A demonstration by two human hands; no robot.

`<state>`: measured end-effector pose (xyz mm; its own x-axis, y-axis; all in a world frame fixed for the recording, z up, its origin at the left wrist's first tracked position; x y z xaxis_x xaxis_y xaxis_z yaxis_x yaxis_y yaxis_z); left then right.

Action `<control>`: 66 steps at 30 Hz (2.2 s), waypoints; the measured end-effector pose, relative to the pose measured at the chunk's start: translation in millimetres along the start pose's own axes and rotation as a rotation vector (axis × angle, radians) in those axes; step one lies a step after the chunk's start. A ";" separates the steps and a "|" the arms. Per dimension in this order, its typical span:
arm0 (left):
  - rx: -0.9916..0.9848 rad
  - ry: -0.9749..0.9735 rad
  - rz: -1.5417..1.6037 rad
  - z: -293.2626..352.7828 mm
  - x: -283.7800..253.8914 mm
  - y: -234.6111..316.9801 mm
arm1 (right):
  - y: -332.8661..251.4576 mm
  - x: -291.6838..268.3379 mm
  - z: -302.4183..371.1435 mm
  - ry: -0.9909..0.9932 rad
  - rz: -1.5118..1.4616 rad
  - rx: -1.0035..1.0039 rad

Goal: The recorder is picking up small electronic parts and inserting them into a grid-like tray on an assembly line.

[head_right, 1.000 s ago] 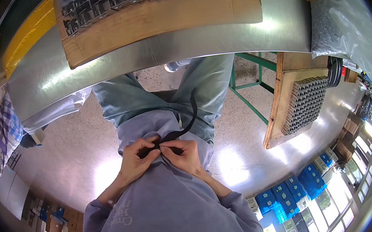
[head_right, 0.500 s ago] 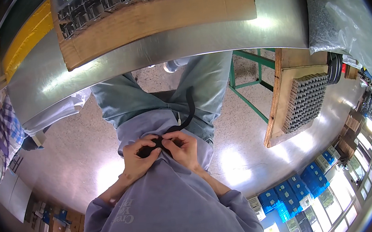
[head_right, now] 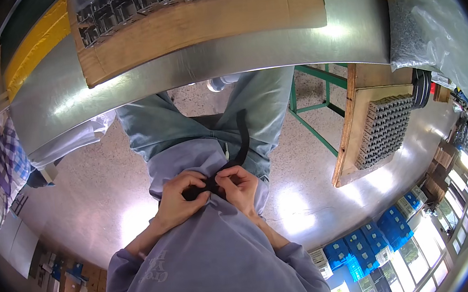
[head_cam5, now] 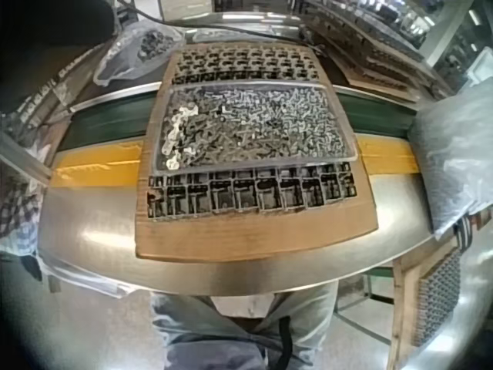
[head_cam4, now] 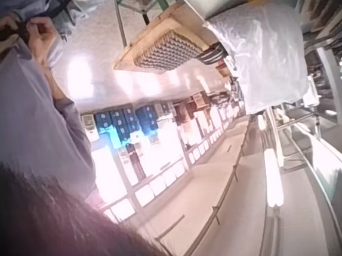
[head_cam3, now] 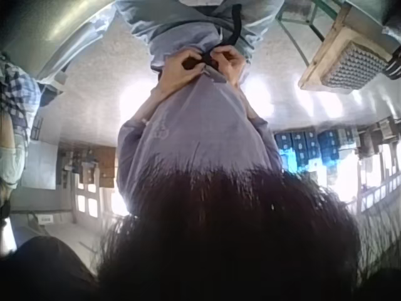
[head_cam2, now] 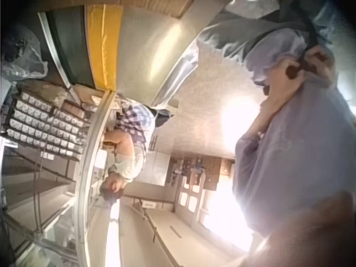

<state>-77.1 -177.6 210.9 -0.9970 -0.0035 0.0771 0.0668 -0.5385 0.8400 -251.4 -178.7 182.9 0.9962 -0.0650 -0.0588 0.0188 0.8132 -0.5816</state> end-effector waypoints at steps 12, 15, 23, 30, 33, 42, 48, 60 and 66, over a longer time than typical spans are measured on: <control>-0.014 -0.019 -0.337 9.3 2.9 12.4 | -6.0 -7.8 8.7 0.055 0.030 -0.024; -0.005 -0.063 -0.153 8.1 2.2 18.7 | -13.0 -11.2 15.4 0.051 0.055 -0.079; -0.100 -0.184 -0.128 8.5 8.0 13.2 | -16.0 -21.0 25.1 0.034 0.208 -0.171; -0.070 -0.215 -0.104 2.3 9.2 12.0 | -11.2 -22.0 18.4 -0.045 0.190 -0.042; -0.448 -0.104 0.339 4.8 -0.5 -35.1 | -35.1 -12.5 30.6 -0.087 0.441 -0.226; -0.540 0.003 0.551 3.8 -2.0 -48.7 | -39.0 16.0 30.9 -0.248 0.955 -0.625; -0.579 0.029 0.537 8.9 -5.8 -49.3 | -46.2 31.8 27.1 -0.280 0.779 -0.626; -0.577 -0.050 0.459 13.2 -3.9 -46.5 | -56.2 38.9 29.8 -0.182 0.836 -0.663; -0.548 -0.186 0.448 29.7 -12.2 -33.0 | -48.8 34.1 32.2 -0.192 0.792 -0.636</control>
<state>-65.9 -134.8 198.3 -0.8521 -0.2056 0.4813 0.3895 -0.8633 0.3208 -215.6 -202.0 235.4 0.7010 0.4949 -0.5135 -0.6414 0.1227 -0.7574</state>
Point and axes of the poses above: each hand's wrist, its own z-axis away from the middle knuckle, its own x-axis out of the palm, y = z × x, the point moved 8 cm from there along -z, towards the middle knuckle, and after that the axes turned 9 degrees about z, right-handed, at the moved point
